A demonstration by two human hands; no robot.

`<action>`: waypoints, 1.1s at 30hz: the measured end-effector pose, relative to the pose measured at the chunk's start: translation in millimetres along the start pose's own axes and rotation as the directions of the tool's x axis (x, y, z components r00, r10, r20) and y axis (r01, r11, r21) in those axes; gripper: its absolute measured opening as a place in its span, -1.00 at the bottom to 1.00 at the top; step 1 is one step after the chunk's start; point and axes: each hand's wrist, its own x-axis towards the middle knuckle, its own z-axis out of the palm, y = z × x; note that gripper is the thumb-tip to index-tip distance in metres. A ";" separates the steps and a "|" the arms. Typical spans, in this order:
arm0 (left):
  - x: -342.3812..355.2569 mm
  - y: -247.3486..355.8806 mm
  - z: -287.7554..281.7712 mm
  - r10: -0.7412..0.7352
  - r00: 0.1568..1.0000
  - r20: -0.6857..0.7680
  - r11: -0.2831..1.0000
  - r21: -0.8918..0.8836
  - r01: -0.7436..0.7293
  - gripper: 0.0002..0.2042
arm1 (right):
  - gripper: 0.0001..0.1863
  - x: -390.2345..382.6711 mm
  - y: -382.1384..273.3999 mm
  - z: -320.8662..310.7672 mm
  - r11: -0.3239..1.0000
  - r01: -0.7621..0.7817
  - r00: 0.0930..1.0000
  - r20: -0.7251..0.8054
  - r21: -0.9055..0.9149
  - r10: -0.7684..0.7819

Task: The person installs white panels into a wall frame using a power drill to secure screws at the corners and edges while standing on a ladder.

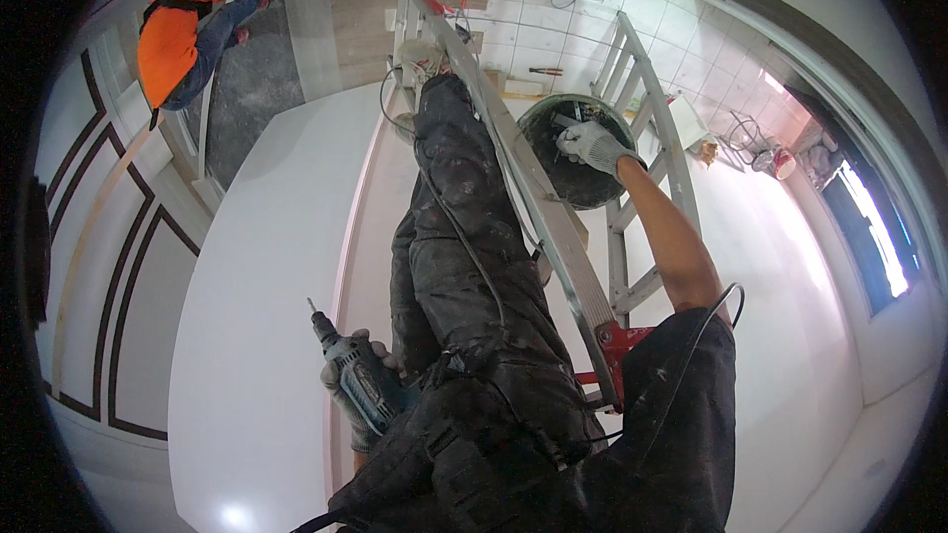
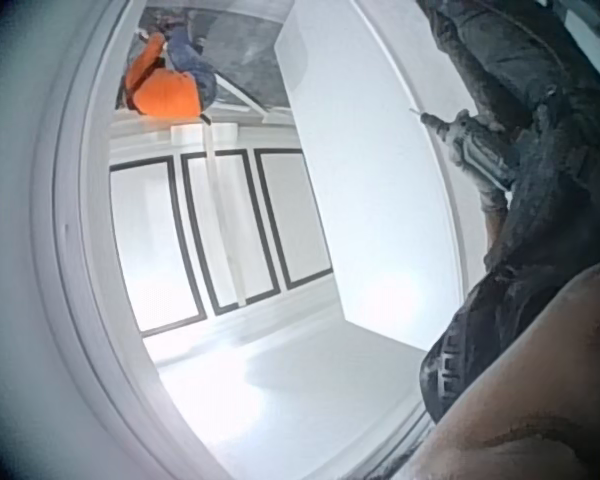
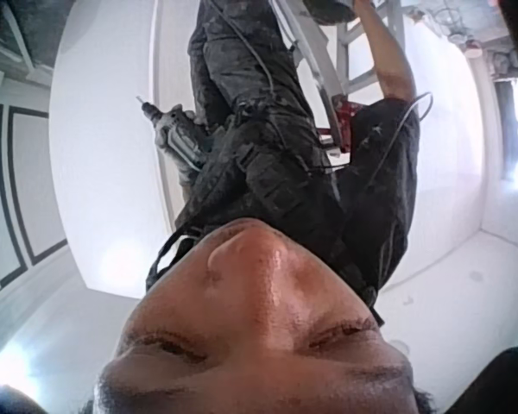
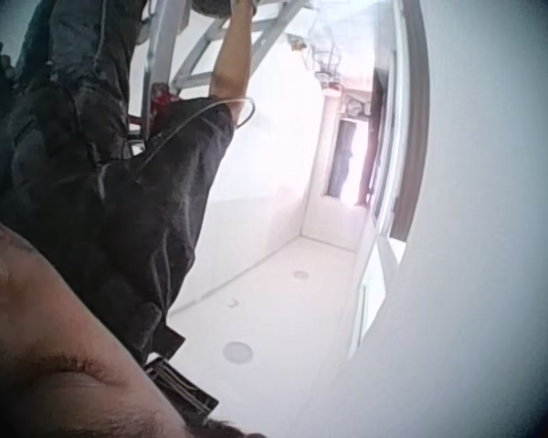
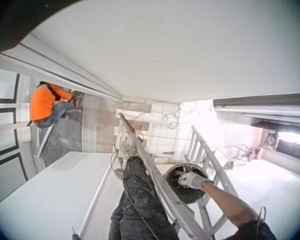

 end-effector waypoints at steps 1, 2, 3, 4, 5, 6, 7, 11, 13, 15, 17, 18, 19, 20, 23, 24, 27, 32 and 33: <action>0.0 0.0 -0.6 0.013 1.000 -0.014 1.000 0.022 -0.012 -0.26 | -0.76 -4.5 2.8 0.7 0.999 0.001 1.000 -0.010 0.036 -0.001; 0.5 0.3 -1.7 0.017 1.000 -0.005 0.999 0.031 -0.017 -0.26 | -0.77 -7.4 6.2 2.2 0.998 -0.002 1.000 -0.008 0.070 0.003; 0.8 0.3 -2.4 0.014 1.000 0.012 1.000 0.019 -0.014 -0.25 | -0.78 -10.0 10.0 3.2 0.997 -0.005 1.000 -0.005 0.082 0.005; 1.8 0.3 -3.5 0.023 1.000 0.004 0.999 0.040 -0.023 -0.25 | -0.79 -11.0 14.0 4.1 0.996 -0.013 1.000 0.007 0.090 0.013; 2.1 0.3 -4.4 0.024 1.000 0.002 0.999 0.040 -0.024 -0.25 | -0.79 -11.8 18.0 4.9 0.995 -0.012 1.000 0.016 0.096 0.010; 2.4 0.5 -5.3 0.011 1.000 0.005 1.000 0.014 -0.011 -0.25 | -0.79 -11.8 21.8 5.4 0.993 -0.006 0.999 0.032 0.119 0.002; 2.6 0.6 -6.4 0.024 1.000 0.005 0.999 0.031 -0.024 -0.25 | -0.78 -11.6 25.1 5.8 0.990 0.009 0.999 0.044 0.139 -0.016; 2.5 1.6 -9.5 0.007 0.999 0.044 0.999 -0.051 -0.005 -0.28 | -0.77 -14.1 31.5 7.7 0.954 0.004 1.000 0.024 0.299 -0.012; 2.1 2.1 -10.1 0.003 0.999 0.038 0.998 -0.060 -0.001 -0.28 | -0.77 -18.0 30.2 9.3 0.965 -0.039 0.999 -0.003 0.260 0.041; 1.9 2.3 -10.2 -0.005 1.000 0.000 1.000 -0.030 0.005 -0.26 | -0.77 -21.3 27.0 10.8 0.972 -0.064 0.997 -0.023 0.226 0.071; 2.3 2.8 -9.9 0.012 1.000 -0.001 1.000 -0.011 -0.012 -0.25 | -0.76 -22.9 23.9 11.9 0.978 -0.057 0.997 -0.033 0.199 0.064; 2.7 3.2 -9.6 0.004 1.000 0.013 1.000 -0.027 -0.004 -0.25 | -0.76 -23.1 22.9 12.3 0.972 -0.073 0.996 -0.033 0.222 0.083; 2.9 3.6 -9.2 0.016 1.000 0.005 1.000 -0.002 -0.016 -0.26 | -0.76 -23.1 22.3 12.4 0.966 -0.073 0.996 -0.033 0.246 0.084; 3.3 4.1 -8.9 0.018 1.000 0.011 1.000 0.005 -0.018 -0.26 | -0.76 -22.7 22.3 12.5 0.962 -0.078 0.995 -0.038 0.261 0.091; 3.5 4.8 -7.5 0.004 1.000 0.013 0.999 -0.033 -0.003 -0.27 | -0.79 -20.7 24.2 12.0 0.944 -0.134 0.988 -0.038 0.300 0.153; 3.5 4.9 -7.1 -0.016 0.999 0.028 0.997 -0.072 0.018 -0.27 | -0.80 -20.2 25.0 11.7 0.945 -0.113 0.991 -0.033 0.307 0.130; 4.4 5.8 -5.9 -0.002 1.000 0.020 0.999 -0.046 0.003 -0.28 | -0.82 -18.7 25.8 11.1 0.946 -0.104 0.993 -0.030 0.306 0.118; 5.6 8.0 -4.3 0.010 1.000 0.011 1.000 -0.023 -0.010 -0.28 | -0.78 -15.9 23.3 11.6 0.935 -0.101 0.988 -0.076 0.340 0.135; 5.5 8.2 -4.0 0.003 1.000 0.015 0.999 -0.034 -0.003 -0.28 | -0.76 -14.8 23.5 11.8 0.945 -0.095 0.987 -0.094 0.314 0.131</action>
